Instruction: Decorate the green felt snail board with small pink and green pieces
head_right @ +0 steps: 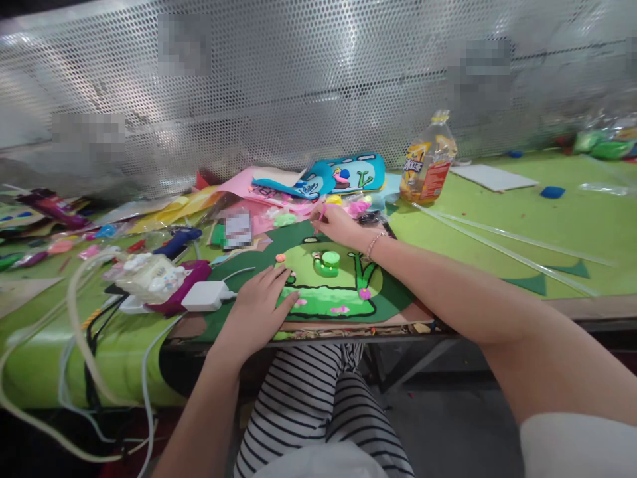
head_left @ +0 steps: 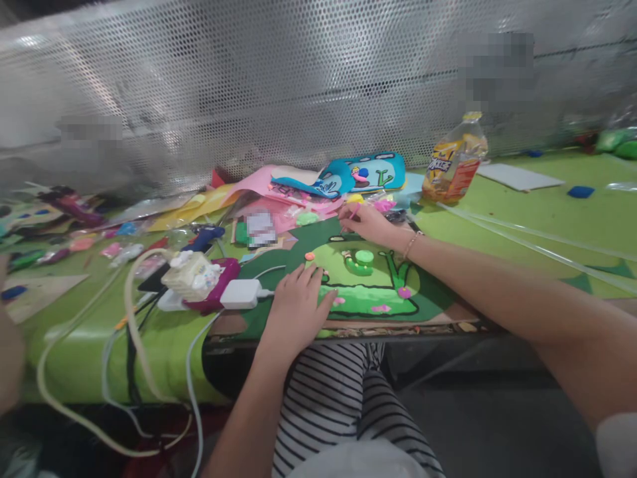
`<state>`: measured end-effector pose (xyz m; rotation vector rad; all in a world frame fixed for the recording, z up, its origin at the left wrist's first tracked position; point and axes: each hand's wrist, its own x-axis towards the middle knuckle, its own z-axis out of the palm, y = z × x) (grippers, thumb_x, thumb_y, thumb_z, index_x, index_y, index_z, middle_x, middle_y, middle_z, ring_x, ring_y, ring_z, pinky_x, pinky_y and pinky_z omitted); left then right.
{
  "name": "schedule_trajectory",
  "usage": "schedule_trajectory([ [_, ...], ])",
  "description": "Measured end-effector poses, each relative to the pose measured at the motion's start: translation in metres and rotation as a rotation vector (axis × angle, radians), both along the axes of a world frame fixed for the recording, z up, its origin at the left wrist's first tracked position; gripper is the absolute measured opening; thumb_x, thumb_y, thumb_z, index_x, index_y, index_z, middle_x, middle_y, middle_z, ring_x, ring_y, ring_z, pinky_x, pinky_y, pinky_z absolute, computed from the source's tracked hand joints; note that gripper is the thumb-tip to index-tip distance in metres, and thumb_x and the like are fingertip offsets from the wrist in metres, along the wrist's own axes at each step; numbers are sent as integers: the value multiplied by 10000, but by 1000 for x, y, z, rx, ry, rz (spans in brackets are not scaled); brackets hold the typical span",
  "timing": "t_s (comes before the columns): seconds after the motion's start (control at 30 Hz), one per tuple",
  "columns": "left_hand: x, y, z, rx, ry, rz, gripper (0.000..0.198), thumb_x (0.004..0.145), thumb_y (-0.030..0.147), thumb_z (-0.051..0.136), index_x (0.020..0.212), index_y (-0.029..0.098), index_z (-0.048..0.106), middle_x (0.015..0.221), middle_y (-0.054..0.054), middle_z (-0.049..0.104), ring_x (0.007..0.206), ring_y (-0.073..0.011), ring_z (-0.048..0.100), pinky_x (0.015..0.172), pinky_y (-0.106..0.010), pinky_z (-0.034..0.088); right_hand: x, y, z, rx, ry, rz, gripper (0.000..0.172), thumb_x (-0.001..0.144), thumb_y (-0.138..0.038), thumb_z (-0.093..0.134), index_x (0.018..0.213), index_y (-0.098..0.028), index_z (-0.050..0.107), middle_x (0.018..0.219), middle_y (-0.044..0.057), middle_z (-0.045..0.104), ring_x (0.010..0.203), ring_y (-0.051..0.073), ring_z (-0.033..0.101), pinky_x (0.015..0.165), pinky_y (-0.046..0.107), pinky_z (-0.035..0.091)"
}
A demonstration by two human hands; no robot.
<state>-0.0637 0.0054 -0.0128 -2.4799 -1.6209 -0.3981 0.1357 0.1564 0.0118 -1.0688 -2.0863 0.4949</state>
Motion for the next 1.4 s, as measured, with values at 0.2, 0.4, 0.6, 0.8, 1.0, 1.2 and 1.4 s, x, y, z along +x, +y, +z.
schedule_trajectory([
  [0.2,1,0,1,-1,0,-1,479,938,411,362,1267,104,525,1335,-117,525,1278,-278,423,1055,-447,361,-1,0,-1,-89,11,4,138,862,-162,498,765,-141,595,758,47,669,676,117,603,661,216,468],
  [0.4,1,0,3,-8,7,6,482,936,415,362,1265,105,529,1332,-122,527,1276,-282,427,1053,-447,361,-3,-2,0,-124,-17,-12,182,882,-173,472,756,-138,599,774,56,673,694,114,607,676,214,473],
  [0.6,1,0,2,0,6,-1,481,936,418,357,1262,109,531,1331,-122,527,1274,-281,428,1051,-446,362,-4,-6,3,-147,-51,-37,194,876,-157,476,736,-139,610,772,46,679,697,106,601,687,208,462],
  [0.8,1,0,3,-8,5,5,484,934,418,365,1267,106,527,1341,-119,518,1281,-280,419,1054,-444,361,-3,-4,1,-129,-99,-1,208,878,-136,447,770,-141,625,804,44,677,709,109,585,691,210,449],
  [1.0,1,-1,3,-3,2,5,478,936,416,358,1264,114,531,1340,-117,520,1276,-279,424,1052,-450,361,-3,-4,3,-116,-132,34,221,878,-123,435,770,-139,627,801,42,676,730,114,585,714,212,447],
  [1.2,0,1,1,-8,4,5,495,939,427,343,1269,107,526,1342,-121,518,1280,-281,419,1050,-454,363,-4,-6,6,-65,-220,29,231,871,-105,439,802,-146,655,852,45,687,776,129,595,727,222,440],
  [1.4,1,1,2,-22,15,4,507,943,426,337,1276,92,521,1353,-119,508,1290,-280,408,1065,-447,348,-6,-6,6,-64,-240,17,243,875,-107,439,827,-141,675,877,57,694,790,137,601,742,233,444],
])
